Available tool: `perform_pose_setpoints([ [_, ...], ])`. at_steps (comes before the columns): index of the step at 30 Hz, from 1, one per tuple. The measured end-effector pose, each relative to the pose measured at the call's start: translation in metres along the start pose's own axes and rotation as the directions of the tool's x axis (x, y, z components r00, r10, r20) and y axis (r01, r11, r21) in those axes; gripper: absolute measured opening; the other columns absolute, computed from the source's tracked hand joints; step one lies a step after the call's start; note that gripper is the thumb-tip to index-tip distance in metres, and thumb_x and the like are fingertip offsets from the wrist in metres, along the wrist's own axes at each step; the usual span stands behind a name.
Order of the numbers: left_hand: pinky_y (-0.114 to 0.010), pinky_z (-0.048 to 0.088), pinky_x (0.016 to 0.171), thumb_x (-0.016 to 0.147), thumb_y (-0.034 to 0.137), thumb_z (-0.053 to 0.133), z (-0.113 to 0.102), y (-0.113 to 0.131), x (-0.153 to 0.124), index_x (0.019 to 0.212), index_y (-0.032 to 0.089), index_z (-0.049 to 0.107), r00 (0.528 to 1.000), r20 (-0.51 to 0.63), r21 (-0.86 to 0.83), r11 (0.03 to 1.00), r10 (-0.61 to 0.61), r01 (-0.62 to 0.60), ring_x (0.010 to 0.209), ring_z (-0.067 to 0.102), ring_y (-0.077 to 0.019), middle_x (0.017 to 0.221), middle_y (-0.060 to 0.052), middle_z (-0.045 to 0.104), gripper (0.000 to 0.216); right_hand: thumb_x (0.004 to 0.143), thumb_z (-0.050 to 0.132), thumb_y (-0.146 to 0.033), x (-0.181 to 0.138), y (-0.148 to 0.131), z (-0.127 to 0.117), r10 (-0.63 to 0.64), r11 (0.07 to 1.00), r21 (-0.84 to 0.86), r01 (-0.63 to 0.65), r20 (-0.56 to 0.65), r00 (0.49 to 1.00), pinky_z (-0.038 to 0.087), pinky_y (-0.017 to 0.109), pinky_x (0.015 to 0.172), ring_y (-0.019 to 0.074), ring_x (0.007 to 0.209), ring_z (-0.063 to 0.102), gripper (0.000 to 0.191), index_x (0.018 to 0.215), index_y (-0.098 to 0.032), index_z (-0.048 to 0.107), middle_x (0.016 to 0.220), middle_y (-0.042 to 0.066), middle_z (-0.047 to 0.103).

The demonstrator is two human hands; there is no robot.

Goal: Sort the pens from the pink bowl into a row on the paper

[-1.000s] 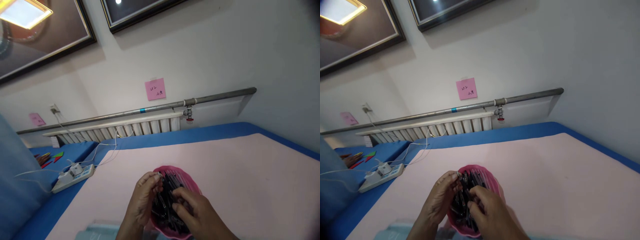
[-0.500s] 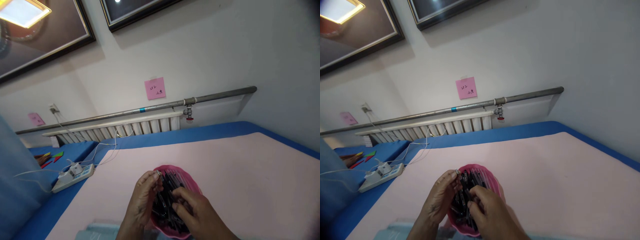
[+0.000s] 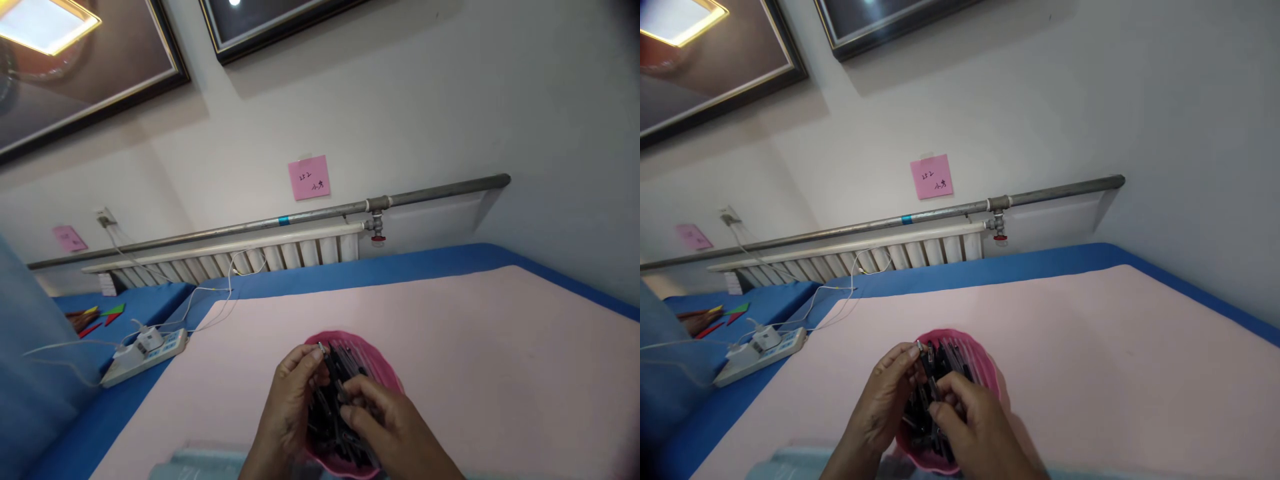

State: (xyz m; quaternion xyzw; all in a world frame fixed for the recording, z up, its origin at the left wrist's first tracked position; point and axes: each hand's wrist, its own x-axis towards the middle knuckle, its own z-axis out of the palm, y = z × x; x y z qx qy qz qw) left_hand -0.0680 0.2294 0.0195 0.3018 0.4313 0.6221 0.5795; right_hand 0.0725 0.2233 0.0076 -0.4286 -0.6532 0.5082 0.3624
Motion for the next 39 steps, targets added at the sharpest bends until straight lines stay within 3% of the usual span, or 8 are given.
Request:
perform_pose_setpoints([
  [8,-0.022,0.038,0.058,0.07,0.031,0.072,0.003,-0.002,0.0,0.068,0.015,0.066,0.999,0.052,-0.011,1.0,0.007,-0.007,0.054,0.047,-0.0094,0.056,0.003,0.056,0.016,0.073,0.052,-0.03,0.0,0.0,-0.002,0.035,0.98,0.196,-0.042,0.037,0.999,0.037,0.023,0.048,0.0118,0.05,0.045,0.009,0.072,-0.023,0.058,0.054,-0.006,0.043],
  [13,-0.021,0.036,0.058,0.071,0.033,0.071,0.001,-0.005,-0.002,0.07,0.016,0.066,0.999,-0.001,0.105,0.994,0.033,-0.033,0.056,0.047,-0.0095,0.055,0.004,0.054,0.018,0.076,0.05,-0.031,0.0,0.001,-0.001,-0.017,0.998,0.057,0.019,-0.034,0.999,0.042,0.026,0.054,0.0153,0.058,0.053,0.012,0.073,-0.023,0.058,0.061,-0.003,0.054],
  [18,-0.024,0.042,0.065,0.076,0.043,0.065,0.002,-0.001,-0.003,0.086,0.016,0.067,0.994,-0.031,0.144,0.985,0.103,-0.098,0.067,0.054,-0.0127,0.072,-0.001,0.063,0.029,0.08,0.048,-0.028,-0.002,-0.001,-0.001,-0.118,0.987,-0.121,0.107,-0.085,0.989,0.045,0.03,0.061,0.0176,0.064,0.059,0.013,0.079,-0.023,0.06,0.07,-0.001,0.063],
  [24,-0.02,0.035,0.051,0.071,0.039,0.072,0.004,-0.006,-0.002,0.068,0.017,0.058,0.997,-0.058,0.105,0.993,0.059,-0.053,0.051,0.043,-0.0076,0.057,0.005,0.054,0.027,0.081,0.048,-0.025,-0.001,0.007,0.001,-0.123,0.955,-0.274,0.109,-0.035,0.992,0.045,0.03,0.062,0.0192,0.071,0.062,0.012,0.078,-0.023,0.06,0.075,0.001,0.066],
  [28,-0.019,0.036,0.052,0.069,0.034,0.074,0.004,-0.007,-0.003,0.064,0.015,0.059,0.999,-0.027,0.047,0.998,0.036,-0.034,0.05,0.045,-0.0073,0.054,0.004,0.055,0.024,0.082,0.046,-0.023,-0.001,0.012,0.0,-0.124,0.95,-0.286,0.122,0.009,0.992,0.045,0.03,0.064,0.0186,0.072,0.062,0.012,0.08,-0.022,0.059,0.076,0.001,0.066],
  [33,-0.022,0.041,0.059,0.073,0.035,0.07,0.007,0.0,-0.005,0.076,0.012,0.067,0.999,0.048,0.033,0.999,-0.019,0.017,0.057,0.052,-0.0092,0.069,-0.002,0.065,0.023,0.083,0.046,-0.026,-0.001,0.011,-0.003,-0.119,0.963,-0.242,0.12,0.021,0.993,0.045,0.03,0.065,0.0191,0.073,0.062,0.012,0.083,-0.023,0.058,0.078,0.001,0.067],
  [36,-0.022,0.042,0.059,0.075,0.041,0.067,0.007,-0.002,-0.005,0.077,0.013,0.065,1.0,-0.002,0.086,0.996,0.015,-0.015,0.059,0.053,-0.0102,0.071,-0.002,0.064,0.029,0.085,0.045,-0.027,0.0,0.01,-0.004,-0.151,0.951,-0.273,0.148,0.011,0.989,0.045,0.031,0.065,0.02,0.075,0.062,0.013,0.084,-0.023,0.058,0.08,0.002,0.067],
  [39,-0.02,0.04,0.055,0.073,0.041,0.069,0.005,-0.006,-0.004,0.071,0.015,0.06,0.996,-0.062,0.106,0.992,0.069,-0.062,0.055,0.049,-0.0086,0.061,0.002,0.059,0.028,0.085,0.046,-0.025,0.001,0.011,-0.004,-0.182,0.935,-0.308,0.178,0.015,0.983,0.045,0.032,0.066,0.0209,0.077,0.062,0.012,0.083,-0.023,0.058,0.08,0.003,0.067],
])
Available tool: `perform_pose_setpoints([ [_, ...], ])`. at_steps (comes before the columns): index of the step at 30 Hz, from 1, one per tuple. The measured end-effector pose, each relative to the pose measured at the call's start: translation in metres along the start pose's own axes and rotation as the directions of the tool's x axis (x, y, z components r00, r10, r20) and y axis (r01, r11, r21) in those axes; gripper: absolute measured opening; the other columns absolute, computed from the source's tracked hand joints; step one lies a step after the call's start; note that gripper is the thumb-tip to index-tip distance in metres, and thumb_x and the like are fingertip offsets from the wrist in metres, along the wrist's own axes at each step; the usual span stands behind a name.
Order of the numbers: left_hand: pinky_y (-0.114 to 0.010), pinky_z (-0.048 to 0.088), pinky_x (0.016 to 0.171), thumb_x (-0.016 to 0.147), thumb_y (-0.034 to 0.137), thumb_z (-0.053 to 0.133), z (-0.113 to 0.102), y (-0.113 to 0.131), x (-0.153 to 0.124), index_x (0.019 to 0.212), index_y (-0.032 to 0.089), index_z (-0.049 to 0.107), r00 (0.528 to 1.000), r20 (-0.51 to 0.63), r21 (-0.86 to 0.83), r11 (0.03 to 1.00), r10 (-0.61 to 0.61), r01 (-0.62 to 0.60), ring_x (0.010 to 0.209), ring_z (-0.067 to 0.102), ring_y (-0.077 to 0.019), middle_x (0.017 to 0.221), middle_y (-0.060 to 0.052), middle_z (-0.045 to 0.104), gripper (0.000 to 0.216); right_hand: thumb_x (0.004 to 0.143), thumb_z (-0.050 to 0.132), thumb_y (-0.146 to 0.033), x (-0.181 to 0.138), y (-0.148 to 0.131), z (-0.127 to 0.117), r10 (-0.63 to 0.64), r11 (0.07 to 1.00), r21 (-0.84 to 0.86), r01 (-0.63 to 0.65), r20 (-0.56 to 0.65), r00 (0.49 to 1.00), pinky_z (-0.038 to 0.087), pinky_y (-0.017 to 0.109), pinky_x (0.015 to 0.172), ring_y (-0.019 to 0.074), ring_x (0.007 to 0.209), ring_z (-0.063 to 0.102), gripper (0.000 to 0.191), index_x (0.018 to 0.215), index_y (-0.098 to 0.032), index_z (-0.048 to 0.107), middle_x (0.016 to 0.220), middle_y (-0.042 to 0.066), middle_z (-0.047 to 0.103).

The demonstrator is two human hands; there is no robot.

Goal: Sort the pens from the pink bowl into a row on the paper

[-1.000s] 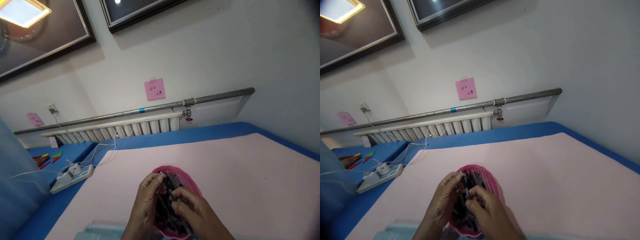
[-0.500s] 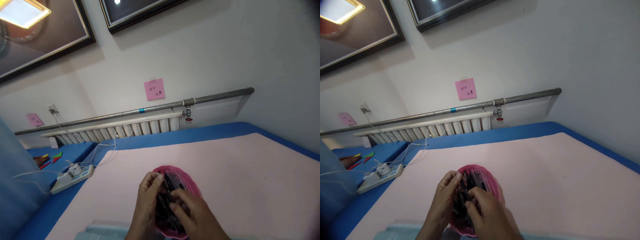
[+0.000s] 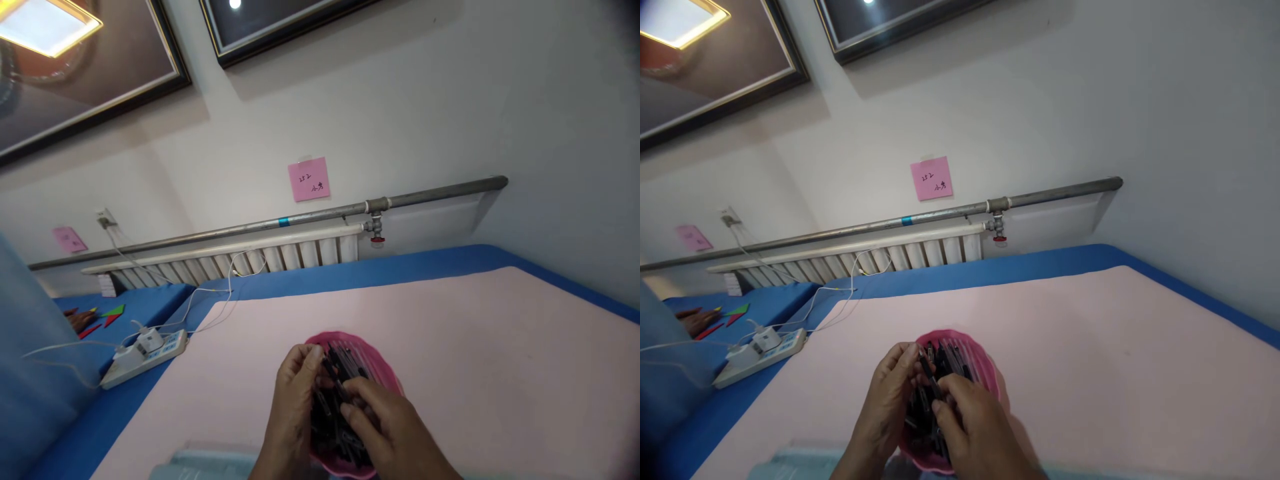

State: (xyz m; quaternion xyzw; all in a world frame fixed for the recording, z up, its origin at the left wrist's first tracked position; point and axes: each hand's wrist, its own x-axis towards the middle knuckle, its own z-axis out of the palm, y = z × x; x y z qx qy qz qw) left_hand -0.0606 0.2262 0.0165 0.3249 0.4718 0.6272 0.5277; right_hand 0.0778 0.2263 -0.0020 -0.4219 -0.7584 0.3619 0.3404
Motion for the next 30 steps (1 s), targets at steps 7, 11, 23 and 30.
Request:
perform_pose_setpoints([
  [7,-0.019,0.036,0.052,0.073,0.035,0.07,-0.007,0.001,0.003,0.067,0.014,0.06,0.999,0.038,0.082,0.997,-0.01,0.007,0.051,0.047,-0.0073,0.054,0.004,0.056,0.024,0.083,0.047,-0.024,0.0,0.003,0.002,0.059,0.997,0.041,-0.06,0.027,0.998,0.045,0.031,0.062,0.0199,0.07,0.061,0.013,0.082,-0.023,0.06,0.074,0.002,0.066],
  [11,-0.023,0.044,0.064,0.079,0.038,0.063,-0.003,0.006,0.002,0.082,0.012,0.066,0.994,0.108,0.035,0.999,-0.033,0.03,0.068,0.058,-0.0129,0.075,-0.005,0.067,0.027,0.084,0.048,-0.025,-0.001,0.002,0.001,0.044,0.996,0.081,-0.045,0.018,0.999,0.045,0.029,0.062,0.019,0.069,0.06,0.014,0.082,-0.025,0.062,0.073,0.001,0.065],
  [23,-0.023,0.046,0.064,0.075,0.034,0.068,-0.002,0.007,0.001,0.083,0.012,0.068,0.983,0.159,-0.069,0.992,-0.096,0.108,0.07,0.06,-0.0139,0.078,-0.007,0.068,0.023,0.085,0.045,-0.024,0.0,-0.003,-0.001,0.042,0.998,0.053,-0.044,0.041,0.998,0.044,0.03,0.062,0.0189,0.069,0.059,0.014,0.078,-0.023,0.058,0.075,0.002,0.065],
  [30,-0.022,0.044,0.06,0.068,0.032,0.075,0.0,0.005,0.0,0.065,0.015,0.06,0.995,0.033,-0.068,0.993,-0.09,0.092,0.057,0.056,-0.0105,0.063,-0.002,0.066,0.022,0.084,0.048,-0.024,-0.002,-0.002,0.001,0.037,0.999,0.015,-0.037,0.008,0.999,0.044,0.027,0.061,0.0182,0.072,0.059,0.012,0.081,-0.024,0.06,0.077,0.002,0.066],
])
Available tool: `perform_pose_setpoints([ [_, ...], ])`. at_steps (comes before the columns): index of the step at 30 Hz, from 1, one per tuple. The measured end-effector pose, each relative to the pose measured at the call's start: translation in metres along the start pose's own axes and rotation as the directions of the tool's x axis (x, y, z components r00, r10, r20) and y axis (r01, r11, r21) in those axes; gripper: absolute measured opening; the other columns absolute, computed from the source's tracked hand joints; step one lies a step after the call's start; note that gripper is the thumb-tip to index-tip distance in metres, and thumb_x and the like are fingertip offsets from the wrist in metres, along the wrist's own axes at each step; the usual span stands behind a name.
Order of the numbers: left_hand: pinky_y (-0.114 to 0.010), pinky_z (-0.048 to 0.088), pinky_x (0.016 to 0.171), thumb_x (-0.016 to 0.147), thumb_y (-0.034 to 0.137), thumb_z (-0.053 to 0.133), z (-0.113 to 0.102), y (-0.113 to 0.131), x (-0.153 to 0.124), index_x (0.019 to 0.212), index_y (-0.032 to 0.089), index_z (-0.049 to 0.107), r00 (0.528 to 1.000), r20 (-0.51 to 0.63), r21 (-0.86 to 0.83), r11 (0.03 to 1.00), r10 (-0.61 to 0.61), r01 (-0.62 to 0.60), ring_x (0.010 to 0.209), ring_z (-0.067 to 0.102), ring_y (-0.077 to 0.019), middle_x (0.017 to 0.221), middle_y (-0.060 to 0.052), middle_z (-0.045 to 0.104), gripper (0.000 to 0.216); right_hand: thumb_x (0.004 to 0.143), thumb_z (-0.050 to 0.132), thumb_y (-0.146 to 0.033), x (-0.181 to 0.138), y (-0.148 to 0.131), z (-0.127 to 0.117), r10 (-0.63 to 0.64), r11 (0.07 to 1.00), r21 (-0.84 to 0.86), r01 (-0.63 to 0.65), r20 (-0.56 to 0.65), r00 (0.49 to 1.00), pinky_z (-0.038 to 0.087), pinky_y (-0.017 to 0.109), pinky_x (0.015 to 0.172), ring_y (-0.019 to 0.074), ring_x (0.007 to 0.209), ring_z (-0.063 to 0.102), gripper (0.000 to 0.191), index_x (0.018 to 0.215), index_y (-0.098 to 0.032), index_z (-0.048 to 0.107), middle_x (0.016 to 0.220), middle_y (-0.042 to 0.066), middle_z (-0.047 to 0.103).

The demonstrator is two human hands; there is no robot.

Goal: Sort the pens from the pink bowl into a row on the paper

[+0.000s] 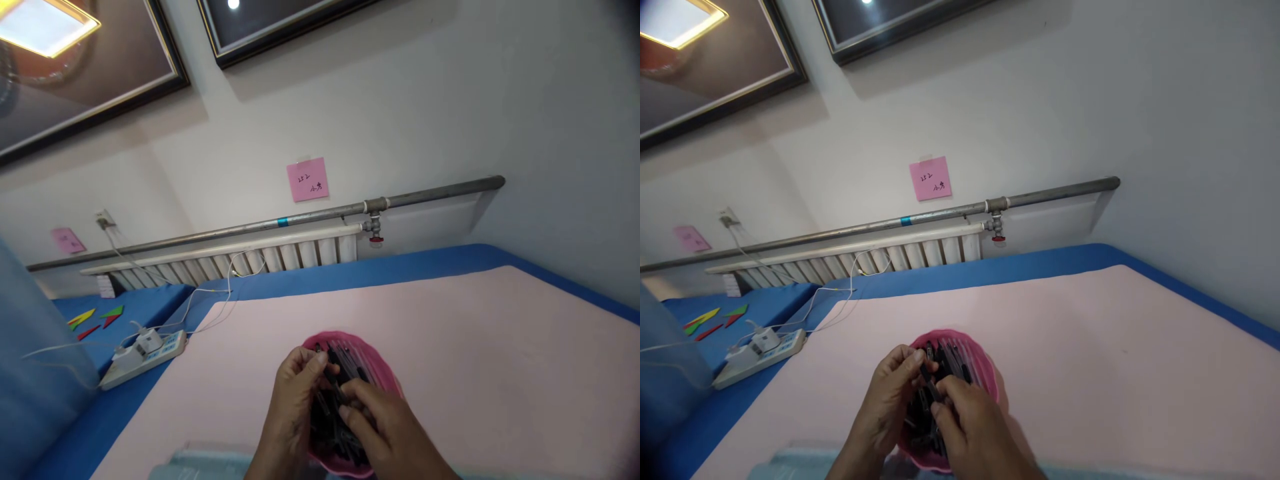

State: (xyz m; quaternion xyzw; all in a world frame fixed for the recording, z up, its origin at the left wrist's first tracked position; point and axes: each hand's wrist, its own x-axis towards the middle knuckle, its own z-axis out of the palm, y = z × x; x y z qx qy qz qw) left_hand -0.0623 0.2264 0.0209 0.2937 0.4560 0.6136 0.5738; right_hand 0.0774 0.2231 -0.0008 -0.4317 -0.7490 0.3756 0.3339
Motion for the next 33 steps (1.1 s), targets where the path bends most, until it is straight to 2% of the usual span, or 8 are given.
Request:
perform_pose_setpoints([
  [2,-0.022,0.044,0.062,0.068,0.029,0.075,-0.0013,0.0013,0.0002,0.068,0.014,0.064,0.999,0.041,-0.001,1.0,-0.011,0.011,0.061,0.058,-0.0114,0.067,-0.004,0.068,0.019,0.085,0.046,-0.024,0.0005,-0.0008,-0.0007,0.009,1.0,0.01,-0.009,0.014,1.0,0.044,0.027,0.059,0.0175,0.07,0.059,0.014,0.08,-0.024,0.059,0.075,0.001,0.065],
  [5,-0.026,0.047,0.067,0.074,0.034,0.07,-0.0011,0.0034,-0.001,0.084,0.011,0.069,0.992,0.124,-0.045,0.998,-0.03,0.036,0.072,0.062,-0.0155,0.082,-0.009,0.07,0.025,0.086,0.043,-0.024,0.0017,-0.0018,-0.002,-0.004,1.0,0.026,0.003,0.03,1.0,0.044,0.029,0.061,0.0182,0.069,0.059,0.016,0.078,-0.023,0.057,0.074,0.002,0.065],
  [7,-0.028,0.048,0.068,0.076,0.039,0.067,-0.0003,0.003,-0.0018,0.089,0.013,0.068,0.994,0.106,-0.073,0.997,-0.025,0.033,0.074,0.063,-0.0165,0.086,-0.009,0.07,0.029,0.086,0.043,-0.025,0.0018,-0.0013,-0.002,-0.02,1.0,0.022,0.019,0.034,0.999,0.044,0.031,0.064,0.0197,0.073,0.06,0.016,0.079,-0.023,0.057,0.077,0.003,0.066],
  [12,-0.022,0.044,0.06,0.068,0.031,0.075,-0.0023,0.0008,-0.0003,0.067,0.015,0.063,1.0,0.031,-0.008,1.0,-0.002,0.003,0.055,0.056,-0.0097,0.065,-0.002,0.068,0.02,0.086,0.044,-0.025,0.0006,0.0003,-0.0009,0.001,1.0,0.015,-0.001,0.058,0.998,0.044,0.032,0.064,0.0211,0.076,0.061,0.015,0.082,-0.023,0.058,0.08,0.004,0.067],
  [18,-0.025,0.047,0.067,0.071,0.034,0.072,0.0019,0.0058,-0.0024,0.082,0.011,0.07,0.99,0.132,-0.076,0.995,-0.048,0.058,0.073,0.064,-0.0158,0.079,-0.008,0.071,0.025,0.084,0.041,-0.023,0.0028,-0.0064,-0.0049,-0.008,0.994,0.112,0.001,0.067,0.998,0.044,0.032,0.066,0.0199,0.073,0.06,0.015,0.08,-0.022,0.055,0.078,0.003,0.065],
  [24,-0.024,0.045,0.062,0.065,0.033,0.077,0.0015,0.0035,-0.0013,0.063,0.015,0.062,0.999,0.044,-0.08,0.996,-0.031,0.035,0.055,0.057,-0.0111,0.062,-0.003,0.068,0.023,0.084,0.043,-0.024,0.0029,-0.0047,-0.0021,0.026,0.993,0.115,-0.036,0.093,0.995,0.041,0.029,0.059,0.0174,0.065,0.055,0.015,0.076,-0.022,0.055,0.069,0.0,0.059],
  [28,-0.024,0.045,0.064,0.066,0.033,0.076,-0.0036,0.0038,0.0003,0.068,0.014,0.067,0.997,0.071,-0.029,0.999,-0.019,0.022,0.057,0.057,-0.011,0.066,-0.003,0.069,0.021,0.082,0.042,-0.024,0.0036,-0.0041,-0.0021,0.05,0.98,0.187,-0.073,0.123,0.991,0.039,0.028,0.055,0.0157,0.059,0.05,0.014,0.077,-0.023,0.055,0.063,-0.002,0.053],
  [33,-0.022,0.044,0.062,0.069,0.034,0.074,-0.001,0.0023,-0.0009,0.067,0.014,0.066,0.998,0.058,-0.001,1.0,-0.016,0.016,0.058,0.057,-0.0104,0.063,-0.002,0.067,0.021,0.081,0.044,-0.025,0.0044,-0.0084,-0.0033,0.04,0.983,0.176,-0.055,0.089,0.995,0.038,0.028,0.056,0.0156,0.06,0.049,0.013,0.073,-0.022,0.053,0.065,-0.001,0.053],
])
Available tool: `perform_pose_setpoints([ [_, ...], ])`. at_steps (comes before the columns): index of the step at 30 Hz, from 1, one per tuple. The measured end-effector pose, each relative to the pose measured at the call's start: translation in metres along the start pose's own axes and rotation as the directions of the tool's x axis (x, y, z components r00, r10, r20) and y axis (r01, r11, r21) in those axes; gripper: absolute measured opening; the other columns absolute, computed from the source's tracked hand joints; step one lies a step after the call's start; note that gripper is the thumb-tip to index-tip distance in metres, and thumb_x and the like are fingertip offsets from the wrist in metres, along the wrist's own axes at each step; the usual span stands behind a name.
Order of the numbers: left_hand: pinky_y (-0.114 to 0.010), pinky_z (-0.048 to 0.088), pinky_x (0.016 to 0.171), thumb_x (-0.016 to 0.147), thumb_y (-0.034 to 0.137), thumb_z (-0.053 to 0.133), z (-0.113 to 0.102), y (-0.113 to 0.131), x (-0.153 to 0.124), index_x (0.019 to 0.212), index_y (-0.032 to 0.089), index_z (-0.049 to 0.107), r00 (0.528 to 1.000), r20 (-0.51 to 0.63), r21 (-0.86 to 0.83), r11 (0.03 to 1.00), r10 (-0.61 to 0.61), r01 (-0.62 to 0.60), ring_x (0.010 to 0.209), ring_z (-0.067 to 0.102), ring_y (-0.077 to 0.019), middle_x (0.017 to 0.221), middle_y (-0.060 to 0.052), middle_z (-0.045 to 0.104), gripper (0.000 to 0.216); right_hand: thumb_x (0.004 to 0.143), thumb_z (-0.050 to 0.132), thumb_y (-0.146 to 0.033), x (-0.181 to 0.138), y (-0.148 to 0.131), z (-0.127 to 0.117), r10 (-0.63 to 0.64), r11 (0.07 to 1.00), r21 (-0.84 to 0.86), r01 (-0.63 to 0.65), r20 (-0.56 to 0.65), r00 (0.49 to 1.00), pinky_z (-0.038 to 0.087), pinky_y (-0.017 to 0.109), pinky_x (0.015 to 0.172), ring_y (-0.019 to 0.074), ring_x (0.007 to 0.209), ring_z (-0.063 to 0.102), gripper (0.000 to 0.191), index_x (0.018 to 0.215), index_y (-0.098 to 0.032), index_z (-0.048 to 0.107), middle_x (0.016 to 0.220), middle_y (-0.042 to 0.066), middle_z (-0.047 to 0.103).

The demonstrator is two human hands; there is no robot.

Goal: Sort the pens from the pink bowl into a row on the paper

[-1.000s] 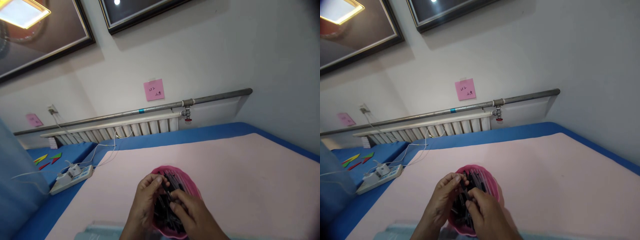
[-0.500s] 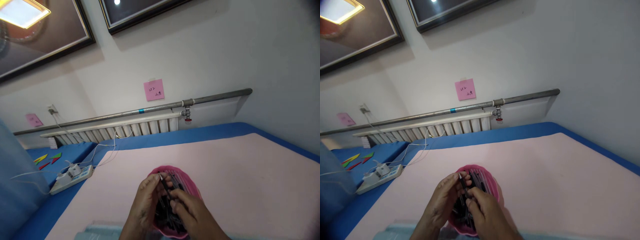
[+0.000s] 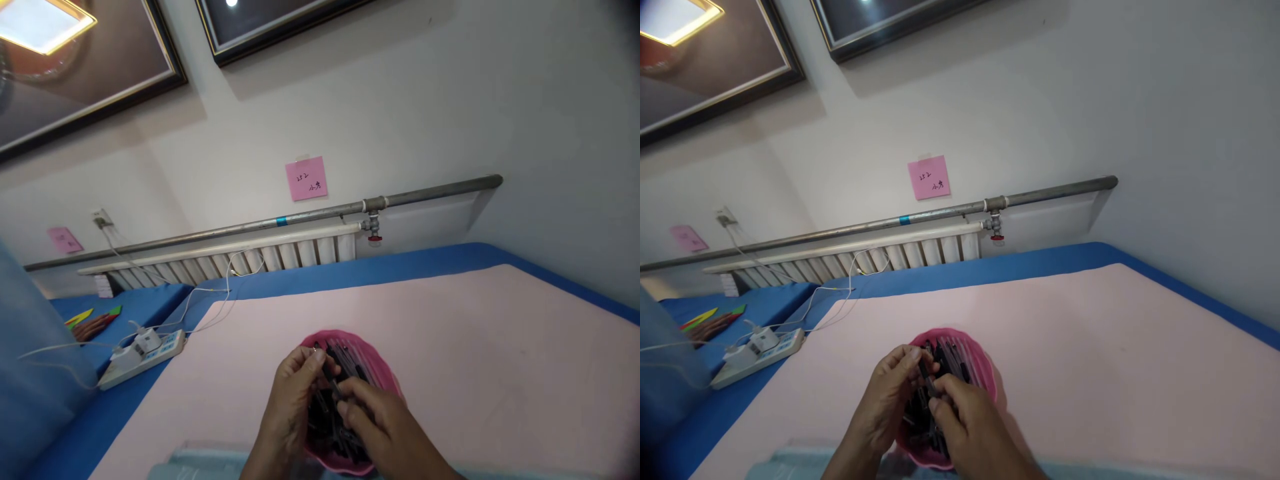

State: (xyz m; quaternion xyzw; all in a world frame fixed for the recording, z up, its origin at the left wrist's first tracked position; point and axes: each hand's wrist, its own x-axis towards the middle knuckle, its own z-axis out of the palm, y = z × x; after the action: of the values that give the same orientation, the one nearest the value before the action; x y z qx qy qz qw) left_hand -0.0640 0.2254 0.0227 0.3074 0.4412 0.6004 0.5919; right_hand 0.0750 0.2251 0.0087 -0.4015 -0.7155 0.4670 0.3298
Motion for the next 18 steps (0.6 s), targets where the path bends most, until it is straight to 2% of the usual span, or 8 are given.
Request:
perform_pose_setpoints([
  [5,-0.022,0.044,0.06,0.066,0.028,0.076,-0.0018,0.0014,-0.0001,0.065,0.015,0.065,1.0,0.029,-0.035,0.999,-0.011,0.012,0.059,0.059,-0.0119,0.065,-0.002,0.068,0.017,0.079,0.047,-0.026,-0.0016,-0.0041,-0.0002,0.04,0.996,0.079,-0.041,0.018,0.999,0.036,0.025,0.052,0.0127,0.055,0.045,0.01,0.072,-0.022,0.053,0.061,-0.004,0.048],
  [10,-0.023,0.046,0.068,0.067,0.024,0.075,-0.005,0.0046,0.0006,0.065,0.014,0.067,0.996,0.091,-0.099,0.995,0.003,0.006,0.068,0.063,-0.0136,0.068,-0.003,0.069,0.013,0.076,0.051,-0.032,-0.004,-0.0079,-0.0015,0.138,0.92,0.348,-0.182,0.147,0.979,0.03,0.022,0.046,0.009,0.047,0.038,0.011,0.074,-0.021,0.053,0.056,-0.006,0.046],
  [12,-0.023,0.046,0.067,0.069,0.024,0.074,-0.004,0.004,-0.0006,0.065,0.014,0.067,0.993,0.115,-0.126,0.992,0.009,0.005,0.068,0.063,-0.0138,0.069,-0.004,0.069,0.013,0.075,0.052,-0.033,-0.0043,-0.0085,-0.0018,0.154,0.882,0.416,-0.22,0.187,0.97,0.029,0.021,0.045,0.0076,0.045,0.036,0.013,0.076,-0.02,0.054,0.056,-0.006,0.048],
  [15,-0.022,0.045,0.06,0.073,0.027,0.071,-0.0003,0.0006,-0.0036,0.07,0.014,0.068,0.99,0.142,-0.116,0.993,-0.013,0.03,0.061,0.06,-0.0116,0.067,-0.003,0.067,0.014,0.074,0.054,-0.033,-0.0028,-0.0085,-0.0034,0.167,0.885,0.418,-0.202,0.12,0.979,0.029,0.02,0.045,0.0079,0.047,0.04,0.013,0.074,-0.02,0.057,0.057,-0.005,0.05],
  [18,-0.022,0.045,0.058,0.07,0.027,0.073,0.0019,-0.0012,-0.005,0.066,0.013,0.065,0.977,0.199,-0.043,0.995,-0.078,0.088,0.054,0.057,-0.0097,0.061,-0.002,0.064,0.018,0.072,0.056,-0.033,0.0005,-0.0081,-0.0068,0.197,0.893,0.402,-0.201,0.052,0.979,0.028,0.021,0.044,0.008,0.046,0.039,0.014,0.068,-0.02,0.059,0.056,-0.005,0.049],
])
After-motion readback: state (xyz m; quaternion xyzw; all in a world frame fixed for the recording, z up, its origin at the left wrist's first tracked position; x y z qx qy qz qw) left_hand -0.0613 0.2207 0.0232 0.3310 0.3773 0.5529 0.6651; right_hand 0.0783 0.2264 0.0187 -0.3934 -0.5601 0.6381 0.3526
